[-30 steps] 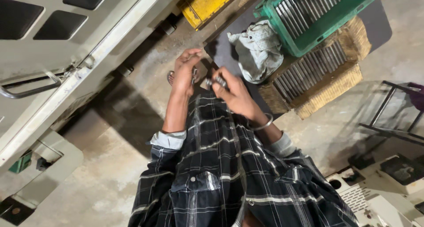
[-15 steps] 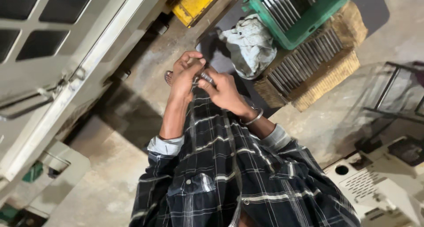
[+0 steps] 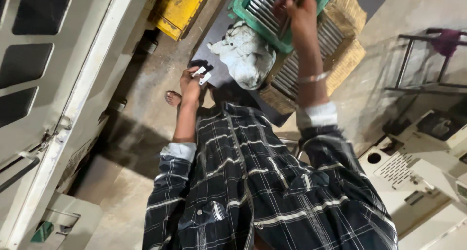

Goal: The person picks up small metal parts from a tray, wipes them with a cloth, and assembles them into a larger metal component. The person then opens a machine door and places the assembled part inside.

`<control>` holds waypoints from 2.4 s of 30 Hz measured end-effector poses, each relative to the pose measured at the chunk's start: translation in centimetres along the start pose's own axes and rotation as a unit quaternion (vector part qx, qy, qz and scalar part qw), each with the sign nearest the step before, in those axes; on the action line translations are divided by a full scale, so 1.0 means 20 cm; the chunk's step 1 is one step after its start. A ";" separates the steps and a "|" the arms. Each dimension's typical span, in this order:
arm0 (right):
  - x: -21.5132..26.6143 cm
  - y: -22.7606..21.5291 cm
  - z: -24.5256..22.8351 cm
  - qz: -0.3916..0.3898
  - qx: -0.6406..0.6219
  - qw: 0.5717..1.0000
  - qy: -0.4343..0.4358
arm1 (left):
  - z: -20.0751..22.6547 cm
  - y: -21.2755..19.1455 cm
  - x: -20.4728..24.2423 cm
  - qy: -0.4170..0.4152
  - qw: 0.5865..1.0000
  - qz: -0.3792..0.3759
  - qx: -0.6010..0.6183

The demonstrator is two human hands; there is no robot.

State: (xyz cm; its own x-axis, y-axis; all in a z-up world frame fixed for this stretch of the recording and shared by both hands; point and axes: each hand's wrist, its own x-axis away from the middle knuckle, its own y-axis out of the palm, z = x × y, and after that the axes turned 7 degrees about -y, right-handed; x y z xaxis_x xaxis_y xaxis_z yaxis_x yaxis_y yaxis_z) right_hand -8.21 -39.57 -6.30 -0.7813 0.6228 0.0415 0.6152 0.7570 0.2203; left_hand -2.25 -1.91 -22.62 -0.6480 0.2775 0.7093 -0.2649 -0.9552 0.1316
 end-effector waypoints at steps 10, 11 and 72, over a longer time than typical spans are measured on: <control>-0.59 -0.40 0.73 -0.185 0.723 0.655 -0.119 | -0.07 0.17 -0.07 -0.009 0.980 0.031 -0.196; -0.61 -0.36 0.75 -0.194 0.733 0.642 -0.112 | -0.05 0.17 -0.06 -0.021 0.986 0.023 -0.162; 0.52 0.92 -0.65 -0.259 0.341 0.839 -0.337 | 0.83 -0.01 0.92 0.177 0.922 -0.329 -0.101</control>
State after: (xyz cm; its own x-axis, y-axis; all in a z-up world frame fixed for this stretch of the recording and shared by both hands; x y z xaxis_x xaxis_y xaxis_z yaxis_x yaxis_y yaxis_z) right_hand -6.44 -21.68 10.95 -0.8664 -0.0277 -0.4986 0.3091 0.7544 -0.5790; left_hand -2.31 1.62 1.93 -0.4827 0.8400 0.2478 -0.7882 -0.5400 0.2951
